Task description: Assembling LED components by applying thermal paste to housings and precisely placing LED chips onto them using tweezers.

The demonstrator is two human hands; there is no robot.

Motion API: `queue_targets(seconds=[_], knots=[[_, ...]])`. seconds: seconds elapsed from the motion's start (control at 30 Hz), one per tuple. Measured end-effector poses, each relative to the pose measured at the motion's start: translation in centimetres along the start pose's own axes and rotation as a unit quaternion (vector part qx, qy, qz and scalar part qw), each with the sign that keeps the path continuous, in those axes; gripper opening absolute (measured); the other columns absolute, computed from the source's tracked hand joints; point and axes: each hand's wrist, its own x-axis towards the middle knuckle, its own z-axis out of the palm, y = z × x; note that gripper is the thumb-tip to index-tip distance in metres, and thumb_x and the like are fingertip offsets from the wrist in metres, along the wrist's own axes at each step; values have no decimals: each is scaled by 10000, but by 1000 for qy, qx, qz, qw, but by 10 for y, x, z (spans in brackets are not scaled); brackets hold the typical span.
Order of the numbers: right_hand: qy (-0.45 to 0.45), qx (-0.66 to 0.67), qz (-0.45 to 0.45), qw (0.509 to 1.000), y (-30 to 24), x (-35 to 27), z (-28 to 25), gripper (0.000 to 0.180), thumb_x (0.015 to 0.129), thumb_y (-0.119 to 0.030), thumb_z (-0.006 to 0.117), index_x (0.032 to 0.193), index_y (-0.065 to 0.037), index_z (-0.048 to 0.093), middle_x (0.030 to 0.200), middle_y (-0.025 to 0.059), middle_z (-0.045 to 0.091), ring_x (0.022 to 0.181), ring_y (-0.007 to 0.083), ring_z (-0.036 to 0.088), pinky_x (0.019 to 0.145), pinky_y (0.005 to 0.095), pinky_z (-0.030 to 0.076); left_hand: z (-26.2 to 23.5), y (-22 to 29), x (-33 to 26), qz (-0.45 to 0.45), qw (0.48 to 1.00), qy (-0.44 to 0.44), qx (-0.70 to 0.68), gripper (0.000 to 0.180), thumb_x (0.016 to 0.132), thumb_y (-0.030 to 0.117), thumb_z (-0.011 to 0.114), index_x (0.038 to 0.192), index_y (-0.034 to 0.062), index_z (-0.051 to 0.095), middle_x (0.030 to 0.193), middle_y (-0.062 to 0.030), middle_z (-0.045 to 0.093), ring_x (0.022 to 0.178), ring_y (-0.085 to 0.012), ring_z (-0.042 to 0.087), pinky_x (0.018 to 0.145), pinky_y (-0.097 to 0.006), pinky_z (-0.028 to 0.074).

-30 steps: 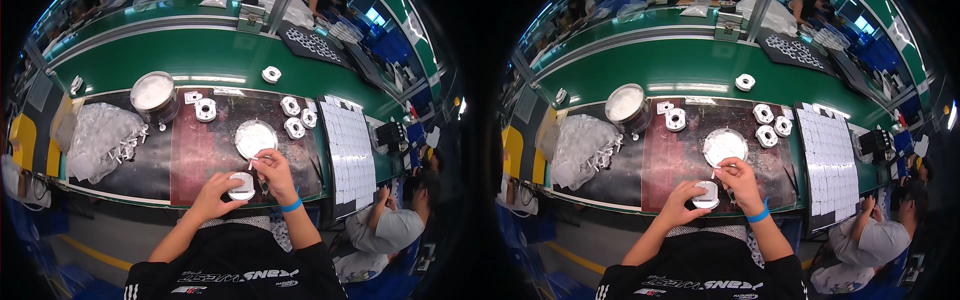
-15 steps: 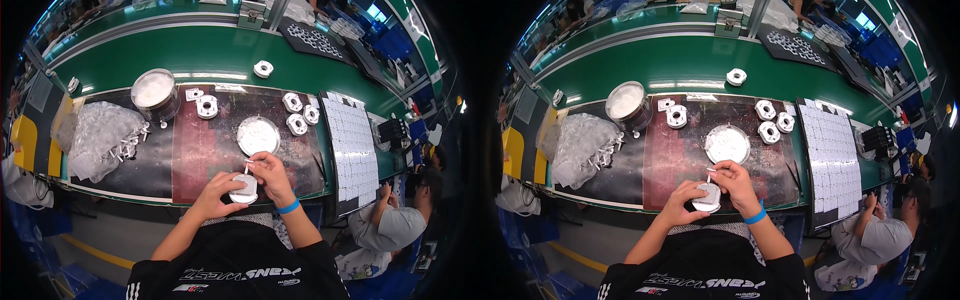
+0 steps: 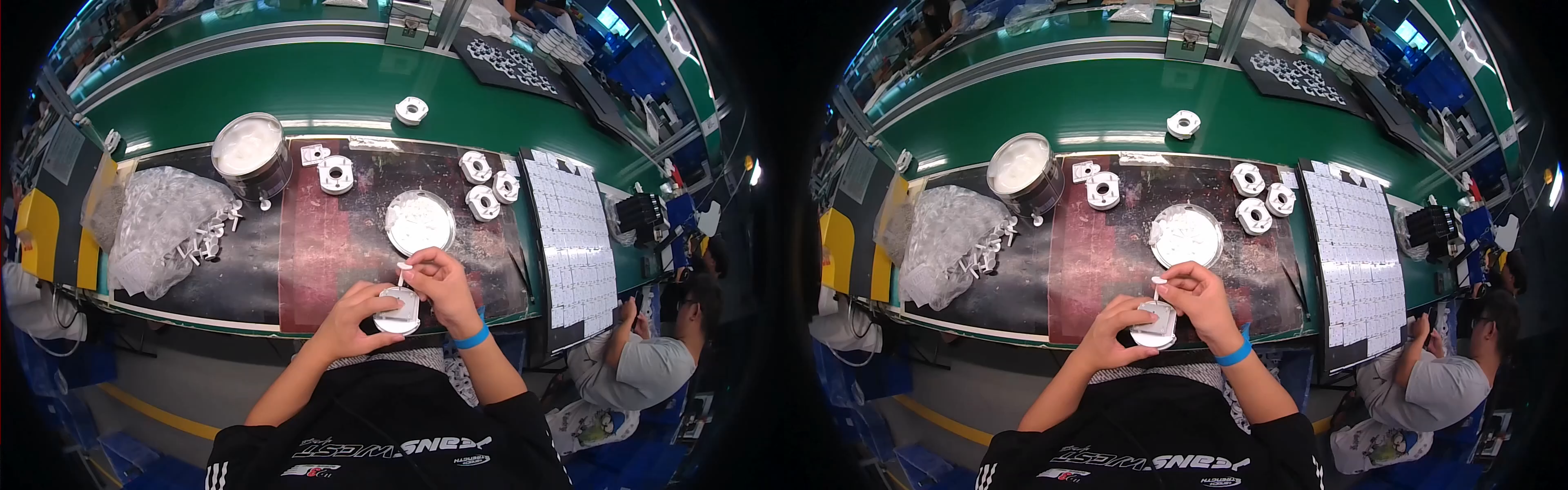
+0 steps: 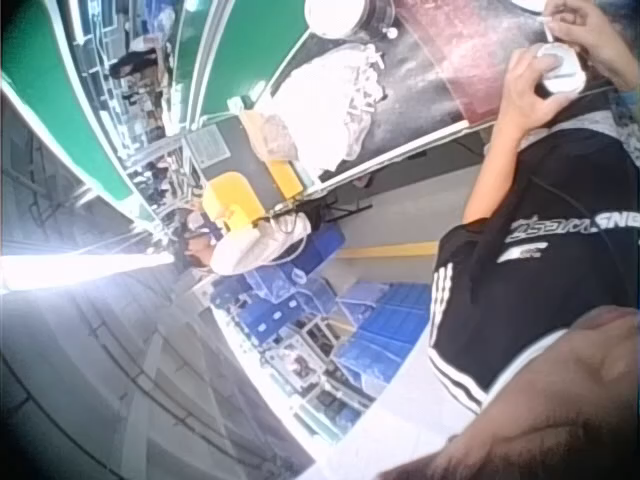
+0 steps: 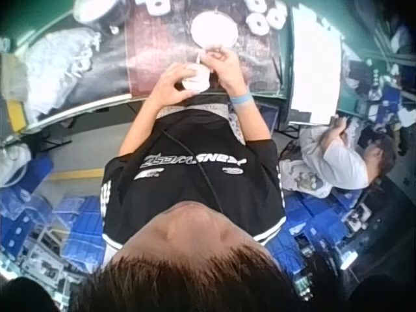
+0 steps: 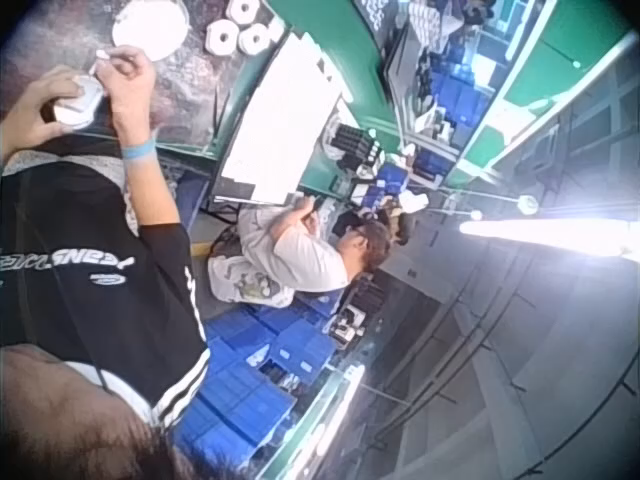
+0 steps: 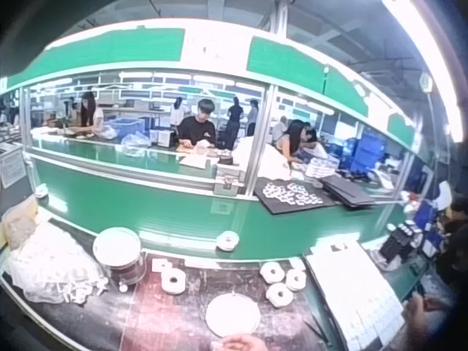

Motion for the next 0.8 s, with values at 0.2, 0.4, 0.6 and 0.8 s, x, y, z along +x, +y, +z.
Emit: queue_targets(seconds=[0.2, 0.4, 0.6, 0.8], knots=[[-73, -235, -104, 964, -16, -9, -7, 165, 902, 23, 769, 1065, 8, 746, 1057, 82, 755, 926, 114, 694, 780, 255, 555, -2, 2, -1, 19, 1000, -14, -8, 598, 738, 237, 941, 1264, 130, 678, 1367, -176, 653, 1137, -378, 625, 986, -454, 517], [-143, -297, -49, 943, -33, -5, -16, 168, 911, -10, 762, 1077, 0, 778, 1032, 67, 768, 934, 109, 692, 787, 267, 546, -1, 2, -3, 26, 999, -12, -18, 592, 735, 219, 945, 1254, 126, 675, 1367, -187, 653, 1136, -385, 626, 986, -455, 516], [-154, -271, -88, 946, -23, -4, -25, 158, 940, -11, 735, 1092, 6, 774, 1068, 73, 772, 973, 138, 711, 828, 280, 559, 1, 0, -1, 28, 999, -11, -11, 604, 730, 229, 952, 1254, 124, 670, 1375, -189, 649, 1142, -391, 626, 989, -459, 518], [-59, -172, -87, 979, -18, -13, -21, 193, 985, -11, 685, 1174, 25, 702, 1074, 130, 763, 962, 159, 716, 823, 285, 568, -4, 9, -2, -24, 1000, 1, -13, 756, 709, 234, 962, 1372, 111, 622, 1367, -182, 652, 1159, -362, 635, 1012, -440, 514]])
